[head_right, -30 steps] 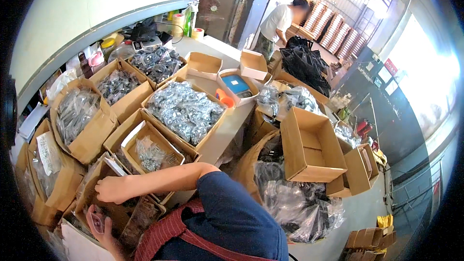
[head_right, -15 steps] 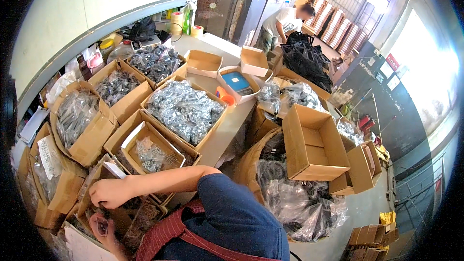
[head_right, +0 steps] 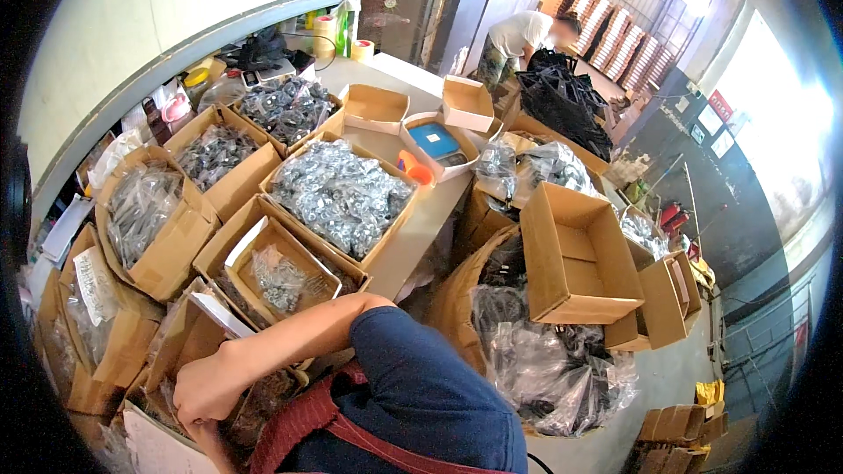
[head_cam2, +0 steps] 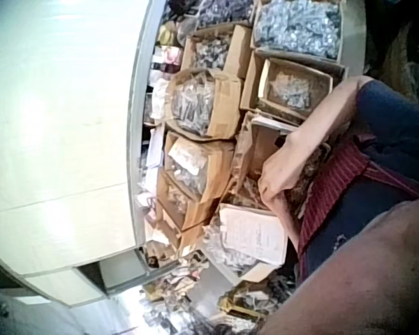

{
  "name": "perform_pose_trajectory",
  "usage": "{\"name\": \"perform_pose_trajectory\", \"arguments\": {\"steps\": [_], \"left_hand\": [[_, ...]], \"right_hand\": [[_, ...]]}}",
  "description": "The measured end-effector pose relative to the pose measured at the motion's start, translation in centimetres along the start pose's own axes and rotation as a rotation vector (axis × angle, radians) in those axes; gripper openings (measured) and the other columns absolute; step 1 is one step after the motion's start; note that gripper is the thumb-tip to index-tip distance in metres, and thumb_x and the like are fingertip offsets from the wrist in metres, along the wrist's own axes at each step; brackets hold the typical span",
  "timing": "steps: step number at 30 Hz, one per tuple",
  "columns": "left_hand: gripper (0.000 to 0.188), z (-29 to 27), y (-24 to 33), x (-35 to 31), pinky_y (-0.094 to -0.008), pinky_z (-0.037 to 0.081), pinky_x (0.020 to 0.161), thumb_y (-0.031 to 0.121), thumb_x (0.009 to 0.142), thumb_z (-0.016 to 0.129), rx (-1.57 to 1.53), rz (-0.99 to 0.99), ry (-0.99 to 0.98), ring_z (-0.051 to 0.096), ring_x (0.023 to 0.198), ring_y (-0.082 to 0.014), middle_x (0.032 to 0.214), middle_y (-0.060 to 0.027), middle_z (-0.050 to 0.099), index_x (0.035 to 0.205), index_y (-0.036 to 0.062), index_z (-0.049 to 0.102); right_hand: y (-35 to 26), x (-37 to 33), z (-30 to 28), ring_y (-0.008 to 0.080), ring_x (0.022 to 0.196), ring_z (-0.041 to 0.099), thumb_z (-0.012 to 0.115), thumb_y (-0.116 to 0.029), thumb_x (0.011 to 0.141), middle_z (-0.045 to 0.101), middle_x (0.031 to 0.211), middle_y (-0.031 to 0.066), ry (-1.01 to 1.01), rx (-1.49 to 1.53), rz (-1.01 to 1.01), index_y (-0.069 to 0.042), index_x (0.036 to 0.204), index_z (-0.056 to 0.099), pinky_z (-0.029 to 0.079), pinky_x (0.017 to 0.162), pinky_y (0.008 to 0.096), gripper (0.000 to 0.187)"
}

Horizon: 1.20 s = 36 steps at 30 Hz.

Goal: The person sorts small hardware components, including screws and black plastic caps, from cardboard boxes into clear plastic bags. They handle the items one by one, placing them into bags and occasionally checking a document on the table.

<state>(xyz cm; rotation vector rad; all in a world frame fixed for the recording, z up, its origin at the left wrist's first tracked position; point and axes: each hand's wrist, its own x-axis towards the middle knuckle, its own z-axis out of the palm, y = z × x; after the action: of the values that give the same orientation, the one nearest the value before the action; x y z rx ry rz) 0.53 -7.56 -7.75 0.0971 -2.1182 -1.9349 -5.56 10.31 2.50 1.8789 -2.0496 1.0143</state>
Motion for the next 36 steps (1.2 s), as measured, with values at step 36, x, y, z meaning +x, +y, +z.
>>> {"name": "perform_pose_trajectory", "arguments": {"steps": [36], "left_hand": [[0.012, 0.8, 5.3, 0.9, -0.0304, 0.045, 0.078, 0.001, 0.083, 0.065, -0.372, -0.079, -0.076, 0.048, 0.082, -0.0138, 0.085, -0.0011, 0.048, 0.09, 0.0035, 0.056]], "right_hand": [[4.7, -5.8, 4.6, 0.0407, 0.124, 0.048, 0.082, -0.025, 0.066, 0.047, 0.136, 0.0292, -0.574, -0.374, 0.305, -0.005, 0.125, 0.062, 0.051, 0.092, 0.049, 0.065]]}}
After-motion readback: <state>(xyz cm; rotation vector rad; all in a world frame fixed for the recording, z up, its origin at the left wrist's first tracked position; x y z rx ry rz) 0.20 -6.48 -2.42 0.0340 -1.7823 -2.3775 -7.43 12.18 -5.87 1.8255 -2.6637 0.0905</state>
